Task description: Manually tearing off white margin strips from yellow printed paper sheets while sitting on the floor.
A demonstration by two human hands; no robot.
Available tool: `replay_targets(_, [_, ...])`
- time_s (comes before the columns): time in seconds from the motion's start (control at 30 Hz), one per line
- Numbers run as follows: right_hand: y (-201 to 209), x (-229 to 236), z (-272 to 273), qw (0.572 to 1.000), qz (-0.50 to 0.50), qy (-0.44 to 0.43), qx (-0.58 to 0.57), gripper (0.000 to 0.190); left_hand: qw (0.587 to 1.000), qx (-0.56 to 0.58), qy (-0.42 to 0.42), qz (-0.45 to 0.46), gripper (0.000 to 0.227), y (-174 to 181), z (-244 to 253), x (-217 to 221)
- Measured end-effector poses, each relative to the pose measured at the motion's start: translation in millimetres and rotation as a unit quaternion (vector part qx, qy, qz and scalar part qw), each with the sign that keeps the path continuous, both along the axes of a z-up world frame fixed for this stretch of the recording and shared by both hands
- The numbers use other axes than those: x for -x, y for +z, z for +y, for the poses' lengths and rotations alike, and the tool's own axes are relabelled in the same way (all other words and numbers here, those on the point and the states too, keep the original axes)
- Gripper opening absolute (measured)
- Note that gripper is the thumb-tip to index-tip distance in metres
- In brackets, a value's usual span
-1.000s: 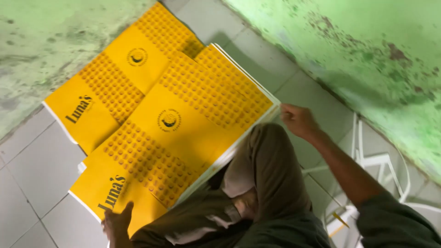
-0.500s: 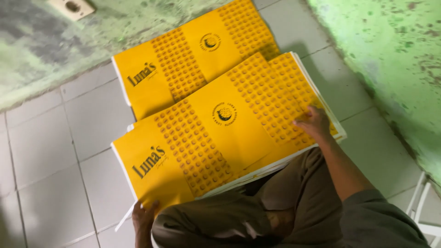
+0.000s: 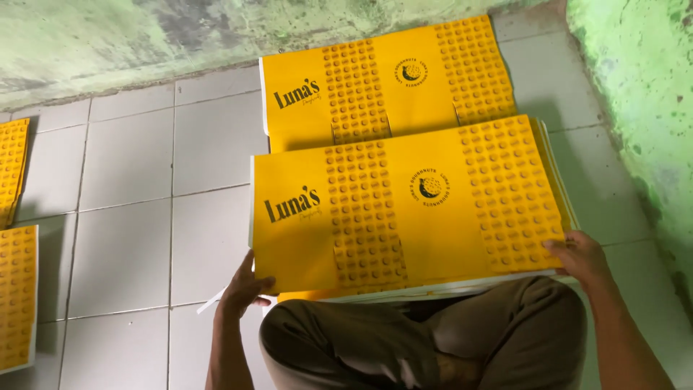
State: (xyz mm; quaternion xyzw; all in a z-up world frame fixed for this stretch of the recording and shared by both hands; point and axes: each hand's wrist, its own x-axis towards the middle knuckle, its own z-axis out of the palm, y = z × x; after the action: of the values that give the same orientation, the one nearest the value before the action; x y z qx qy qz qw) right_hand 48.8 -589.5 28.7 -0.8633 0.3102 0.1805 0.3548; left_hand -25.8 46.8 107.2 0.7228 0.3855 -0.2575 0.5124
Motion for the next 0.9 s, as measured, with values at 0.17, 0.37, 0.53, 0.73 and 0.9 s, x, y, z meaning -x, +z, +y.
replay_targets(0.17, [28.7,-11.9,3.2,0.990,-0.036,-0.097,-0.092,0.052,1.000,0.008,0.016,-0.013,0.092,-33.7,6.8,-10.0])
replay_targets(0.37, [27.6,-83.1,-6.2,0.975,-0.110,-0.126,-0.144,0.050,0.991,-0.029,0.069,-0.111,0.075,-63.3,7.1,-72.1])
replay_targets(0.53, [9.7,-160.5,-12.6,0.968,-0.146,-0.132,-0.155,0.050,0.972,0.022,0.147,-0.183,0.077,-75.8,22.0,-138.5])
replay_targets(0.73, [3.1,-242.1,6.0,0.959,-0.158,-0.194,-0.137,0.037,0.955,0.073,0.169,-0.233,0.060,-73.3,15.8,-200.0])
replay_targets(0.9, [-20.2,-289.7,9.1,0.959,-0.173,-0.196,-0.113,0.027,0.963,0.068,0.047,-0.257,0.044,-87.4,15.7,-230.7])
